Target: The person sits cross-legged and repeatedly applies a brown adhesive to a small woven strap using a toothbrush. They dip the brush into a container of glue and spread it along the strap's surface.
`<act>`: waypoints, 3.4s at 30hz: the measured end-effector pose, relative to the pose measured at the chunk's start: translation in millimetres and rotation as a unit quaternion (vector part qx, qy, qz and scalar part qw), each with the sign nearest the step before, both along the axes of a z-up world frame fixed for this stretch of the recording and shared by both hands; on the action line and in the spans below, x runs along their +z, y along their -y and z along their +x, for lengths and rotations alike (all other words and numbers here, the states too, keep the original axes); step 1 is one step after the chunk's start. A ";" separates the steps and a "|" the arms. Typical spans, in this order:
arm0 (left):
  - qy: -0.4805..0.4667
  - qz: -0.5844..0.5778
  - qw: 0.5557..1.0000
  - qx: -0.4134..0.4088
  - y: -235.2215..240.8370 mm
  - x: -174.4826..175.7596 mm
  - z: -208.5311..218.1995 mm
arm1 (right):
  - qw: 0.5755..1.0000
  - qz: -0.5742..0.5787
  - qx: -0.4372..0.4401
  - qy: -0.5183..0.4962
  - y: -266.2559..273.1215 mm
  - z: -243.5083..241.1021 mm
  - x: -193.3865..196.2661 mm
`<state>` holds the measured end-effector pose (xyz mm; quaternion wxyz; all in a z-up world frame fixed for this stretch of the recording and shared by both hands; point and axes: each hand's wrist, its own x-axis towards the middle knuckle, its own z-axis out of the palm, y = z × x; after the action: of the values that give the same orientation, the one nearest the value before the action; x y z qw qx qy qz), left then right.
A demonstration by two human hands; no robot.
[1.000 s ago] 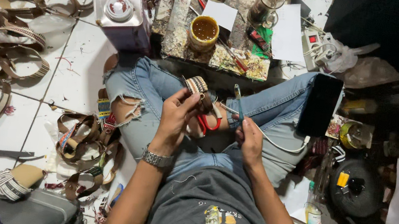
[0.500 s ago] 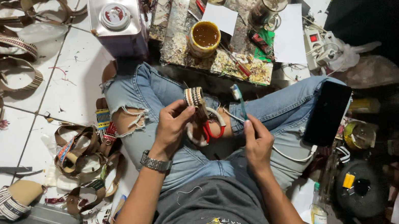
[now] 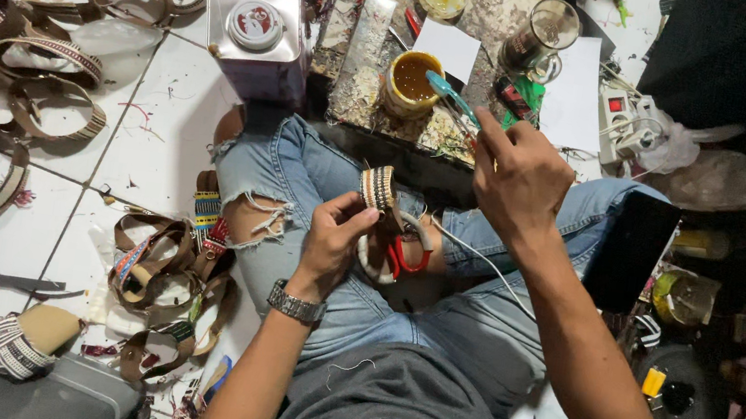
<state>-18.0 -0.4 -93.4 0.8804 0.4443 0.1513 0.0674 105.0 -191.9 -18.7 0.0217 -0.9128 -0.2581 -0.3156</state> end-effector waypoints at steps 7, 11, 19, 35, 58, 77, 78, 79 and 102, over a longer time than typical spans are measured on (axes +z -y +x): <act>-0.015 -0.012 1.000 -0.015 -1.4 8.0 0.2 | 0.997 -0.054 -0.023 0.045 -11.0 19.8 -8.6; -0.014 -0.013 1.000 -0.018 -1.0 -3.5 -0.7 | 0.996 -0.061 -0.004 0.070 -14.9 27.8 -12.2; -0.013 -0.027 0.999 0.012 -1.1 -9.0 -1.9 | 0.994 -0.102 -0.008 0.039 -21.1 19.4 13.6; -0.042 0.084 0.995 0.045 3.4 -9.8 -1.6 | 0.999 -0.013 -0.024 0.023 17.5 -26.7 -6.3; -0.110 0.132 0.982 -0.076 30.7 84.4 -20.5 | 0.821 0.441 0.130 -0.340 72.0 -153.8 -31.2; -0.132 0.093 0.984 -0.080 32.5 62.0 -27.8 | 0.864 0.403 0.139 -0.270 64.0 -146.8 -11.8; -0.133 0.088 0.984 -0.076 33.1 65.0 -28.1 | 0.866 0.398 0.141 -0.268 63.3 -146.8 -9.3; -0.133 0.088 0.984 -0.077 33.5 67.4 -27.9 | 0.866 0.398 0.141 -0.268 64.9 -146.5 -10.5; -0.063 0.138 0.987 -0.048 36.2 85.6 -25.3 | 0.884 0.371 0.141 -0.246 77.9 -140.9 -10.6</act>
<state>-43.3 -36.5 -7.9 0.8015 0.5717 0.1744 0.0173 -36.0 -269.8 -29.3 0.4662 -0.8404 -0.2339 -0.1471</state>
